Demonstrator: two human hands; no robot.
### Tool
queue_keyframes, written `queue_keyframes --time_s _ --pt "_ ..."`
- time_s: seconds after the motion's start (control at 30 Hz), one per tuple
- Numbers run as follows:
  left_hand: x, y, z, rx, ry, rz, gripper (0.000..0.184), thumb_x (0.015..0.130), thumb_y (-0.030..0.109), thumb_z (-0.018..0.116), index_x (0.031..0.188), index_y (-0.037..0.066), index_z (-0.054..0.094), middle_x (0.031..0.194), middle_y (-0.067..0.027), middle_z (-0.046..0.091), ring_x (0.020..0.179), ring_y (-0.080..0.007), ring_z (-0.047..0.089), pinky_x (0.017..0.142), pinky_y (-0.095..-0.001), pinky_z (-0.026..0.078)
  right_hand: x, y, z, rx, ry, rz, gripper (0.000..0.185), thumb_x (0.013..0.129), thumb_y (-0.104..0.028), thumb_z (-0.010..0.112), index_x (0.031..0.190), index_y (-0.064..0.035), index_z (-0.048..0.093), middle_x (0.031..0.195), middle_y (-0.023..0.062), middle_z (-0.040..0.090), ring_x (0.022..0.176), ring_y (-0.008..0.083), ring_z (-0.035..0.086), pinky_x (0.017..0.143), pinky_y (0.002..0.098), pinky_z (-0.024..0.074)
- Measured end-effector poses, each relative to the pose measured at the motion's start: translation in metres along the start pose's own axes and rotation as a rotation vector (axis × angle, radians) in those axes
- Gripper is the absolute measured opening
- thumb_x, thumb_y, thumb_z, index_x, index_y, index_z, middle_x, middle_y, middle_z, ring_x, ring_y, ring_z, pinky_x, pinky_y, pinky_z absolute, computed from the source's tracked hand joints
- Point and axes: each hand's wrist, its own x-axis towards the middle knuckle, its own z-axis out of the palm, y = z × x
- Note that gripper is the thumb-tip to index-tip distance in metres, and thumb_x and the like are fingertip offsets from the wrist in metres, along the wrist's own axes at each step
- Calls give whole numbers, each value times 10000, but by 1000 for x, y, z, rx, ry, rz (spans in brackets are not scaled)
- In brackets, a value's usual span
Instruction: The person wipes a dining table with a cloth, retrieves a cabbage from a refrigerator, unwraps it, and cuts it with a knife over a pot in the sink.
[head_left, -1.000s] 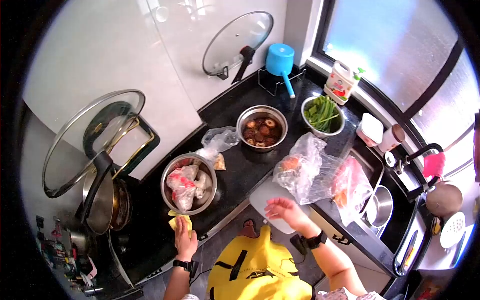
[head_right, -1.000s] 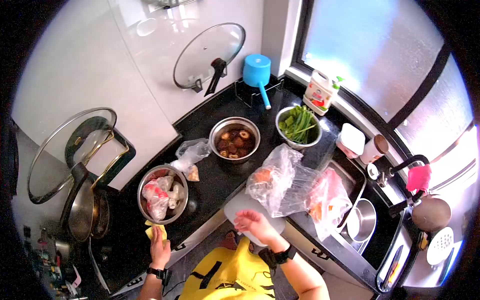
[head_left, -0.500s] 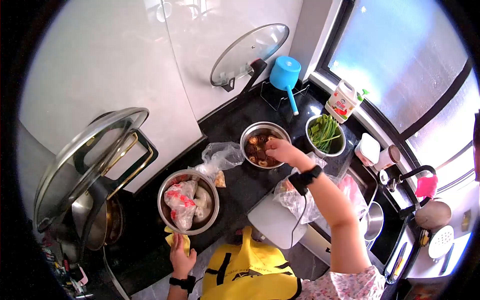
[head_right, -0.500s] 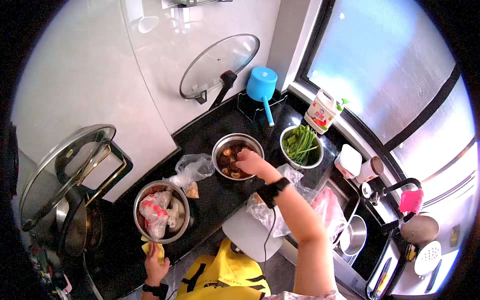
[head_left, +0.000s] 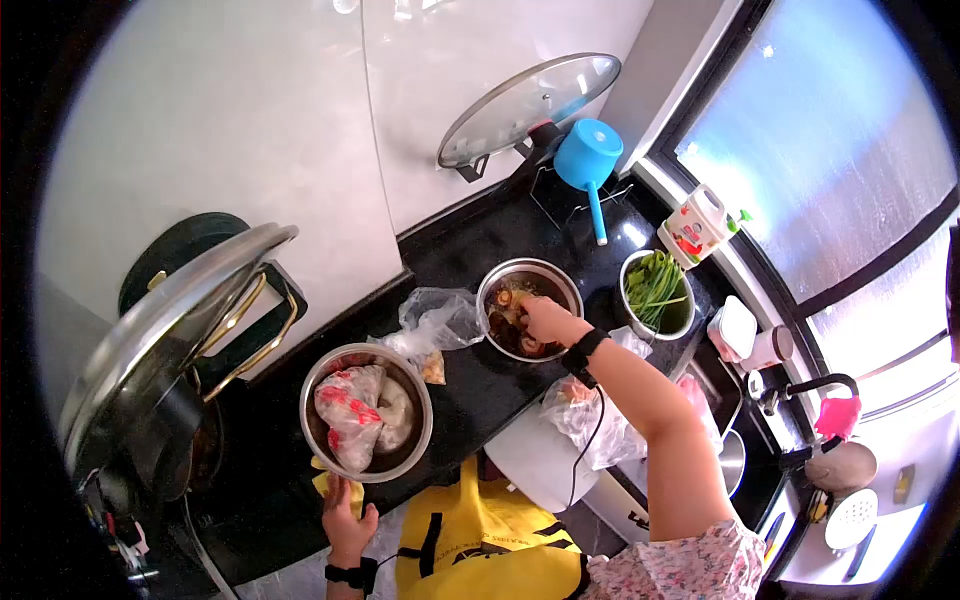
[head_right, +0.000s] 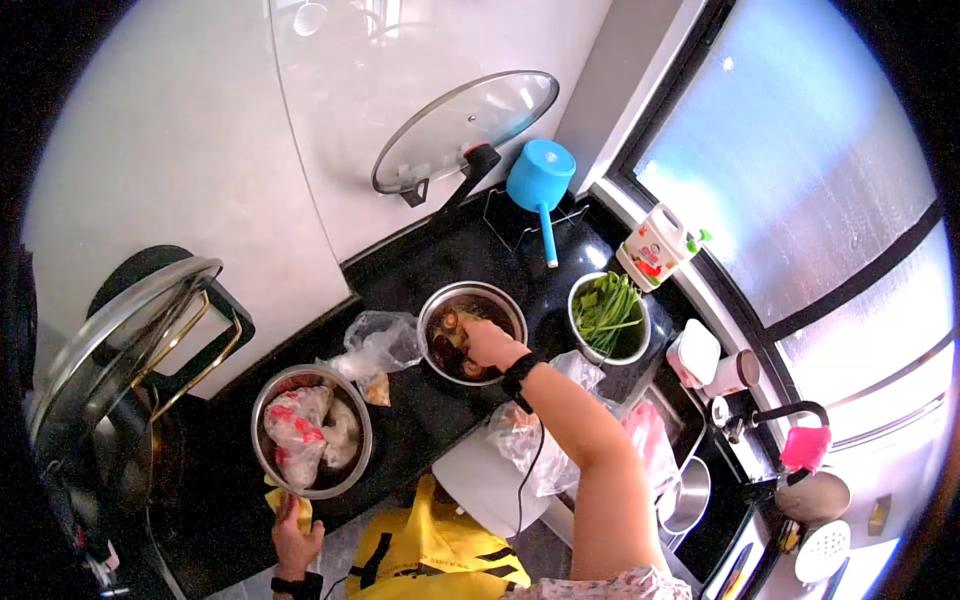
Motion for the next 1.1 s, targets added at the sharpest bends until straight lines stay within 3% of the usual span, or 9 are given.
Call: queue_keyframes --time_s 0.13,0.23,0.3,0.47,0.63,0.67,0.8,0.97,1.1 --pt "0 4 6 29 27 -36 709 636 175 641 1273 -73 455 1336 -290 421 1261 -413 390 1053 -443 316 -3 1 -8 142 315 109 267 908 -251 486 975 -6 569 839 270 619 839 437 592 772 477 472" --pt "-1 4 8 4 4 -84 709 638 166 648 1275 -74 452 1339 -287 420 1270 -411 377 1062 -442 303 11 8 -15 217 107 -33 325 919 -297 469 1115 -49 544 1177 319 491 1052 423 529 862 476 450" --pt "-2 5 8 -5 -8 -108 713 639 161 652 1280 -75 446 1341 -286 417 1276 -409 370 1068 -437 296 13 -12 -4 91 175 163 422 911 -380 462 1283 -180 473 1378 250 316 1175 483 413 943 520 396" --pt "0 6 11 27 19 -83 725 653 188 652 1298 -62 434 1352 -294 398 1279 -414 363 1068 -433 290 -7 -47 -13 -93 -315 -73 596 879 -446 485 1427 -339 278 1495 78 209 1276 495 291 1009 594 311" --pt "3 11 3 -9 -44 -119 725 663 196 650 1293 -83 426 1353 -298 397 1271 -421 372 1058 -416 308 -17 -36 -1 -265 -383 -34 586 893 -169 379 1460 -227 242 1461 246 211 1224 427 420 929 507 419" --pt "1 11 2 6 -52 -124 724 665 196 650 1292 -86 424 1351 -299 399 1270 -423 374 1056 -412 311 -20 -29 -4 -79 -385 -82 582 853 -106 426 1424 -153 324 1401 255 333 1106 389 535 872 456 462" --pt "0 11 5 0 -27 -112 691 686 178 646 1290 -84 434 1356 -299 394 1287 -418 356 1061 -410 305 2 -1 9 11 -291 -140 410 779 -54 516 1183 4 549 1167 257 558 1010 380 582 819 442 483" --pt "0 9 6 -36 -40 -127 685 683 142 651 1293 -81 431 1365 -293 387 1298 -409 346 1057 -412 312 4 7 0 138 197 10 234 856 -182 547 964 14 615 912 234 626 876 384 603 780 441 479" --pt "2 14 2 -53 -14 -74 683 672 132 661 1285 -75 441 1348 -288 410 1282 -411 368 1052 -413 321 -14 -21 -37 886 -67 344 374 909 -290 528 1118 19 548 982 237 623 964 368 598 850 434 474"
